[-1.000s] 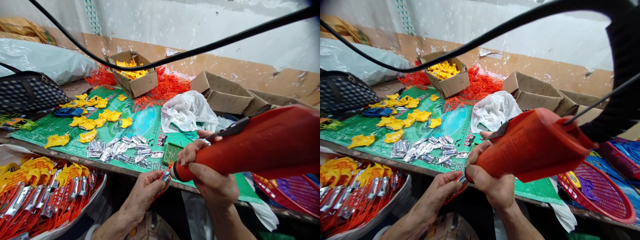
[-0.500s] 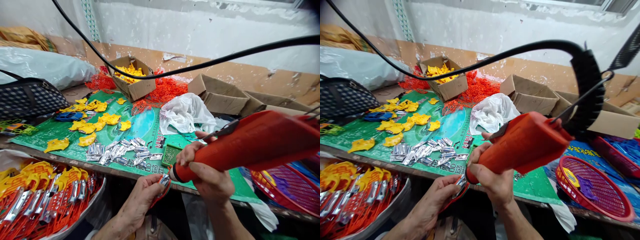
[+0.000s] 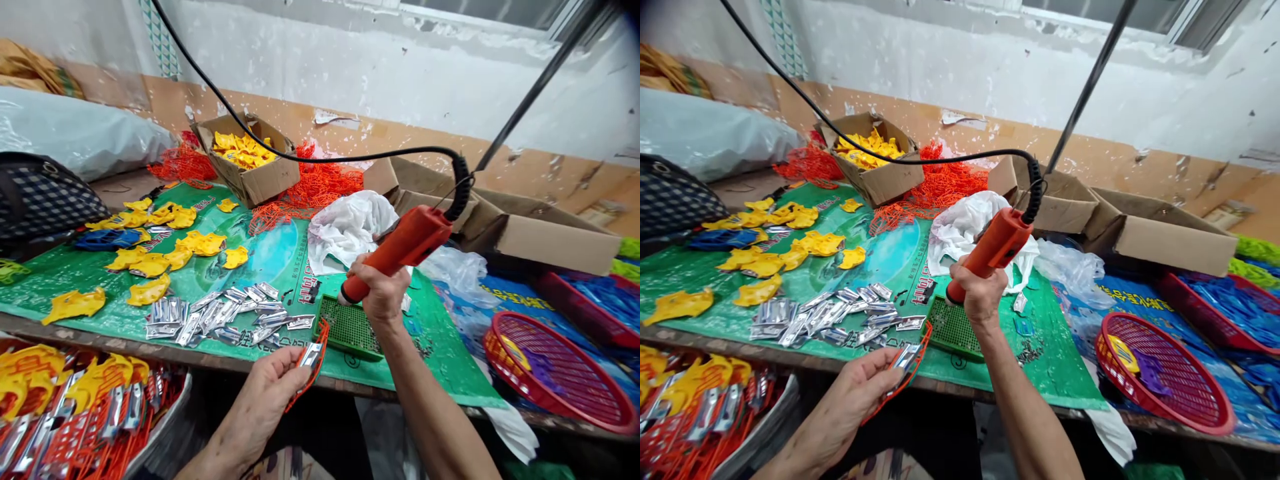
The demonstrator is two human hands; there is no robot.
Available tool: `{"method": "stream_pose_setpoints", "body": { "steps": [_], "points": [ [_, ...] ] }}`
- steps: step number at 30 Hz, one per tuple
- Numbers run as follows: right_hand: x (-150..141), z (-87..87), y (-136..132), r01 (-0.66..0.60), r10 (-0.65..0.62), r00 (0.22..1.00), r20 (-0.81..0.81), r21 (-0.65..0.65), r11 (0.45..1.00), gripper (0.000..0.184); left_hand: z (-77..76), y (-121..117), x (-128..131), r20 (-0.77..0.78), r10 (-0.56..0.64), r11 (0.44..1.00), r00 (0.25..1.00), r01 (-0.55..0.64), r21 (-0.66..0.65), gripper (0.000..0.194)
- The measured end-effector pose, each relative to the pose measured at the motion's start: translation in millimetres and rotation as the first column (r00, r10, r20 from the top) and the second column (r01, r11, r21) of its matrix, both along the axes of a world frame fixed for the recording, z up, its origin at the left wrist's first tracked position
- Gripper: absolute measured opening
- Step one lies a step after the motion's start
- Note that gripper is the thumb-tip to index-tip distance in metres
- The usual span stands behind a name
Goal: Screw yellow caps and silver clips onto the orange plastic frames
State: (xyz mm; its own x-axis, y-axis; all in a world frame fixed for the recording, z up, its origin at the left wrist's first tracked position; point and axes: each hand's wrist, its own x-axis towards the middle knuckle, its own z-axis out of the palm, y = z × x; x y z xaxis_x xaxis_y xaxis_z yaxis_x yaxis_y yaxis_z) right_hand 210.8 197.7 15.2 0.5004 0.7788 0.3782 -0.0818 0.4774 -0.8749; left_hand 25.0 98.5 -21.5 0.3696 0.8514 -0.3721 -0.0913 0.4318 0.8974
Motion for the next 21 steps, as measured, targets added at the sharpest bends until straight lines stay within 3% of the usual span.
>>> {"method": "stream_pose_setpoints", "body": {
  "steps": [15, 21],
  "points": [
    [-1.0, -13.2, 13.8, -0.037, 0.038, 0.999, 0.029, -0.028, 0.999, 0.011, 1.6, 3.6, 1.8, 0.083, 0.047, 0.998, 0.995, -0.043, -0.045, 0.032],
    [-2.6, -11.6, 11.9, -0.034, 0.035, 0.998, 0.042, -0.032, 0.999, 0.007, 7.9, 4.4, 4.4, -0.040, 0.033, 0.999, 0.999, -0.033, -0.021, 0.025]
  ]
}}
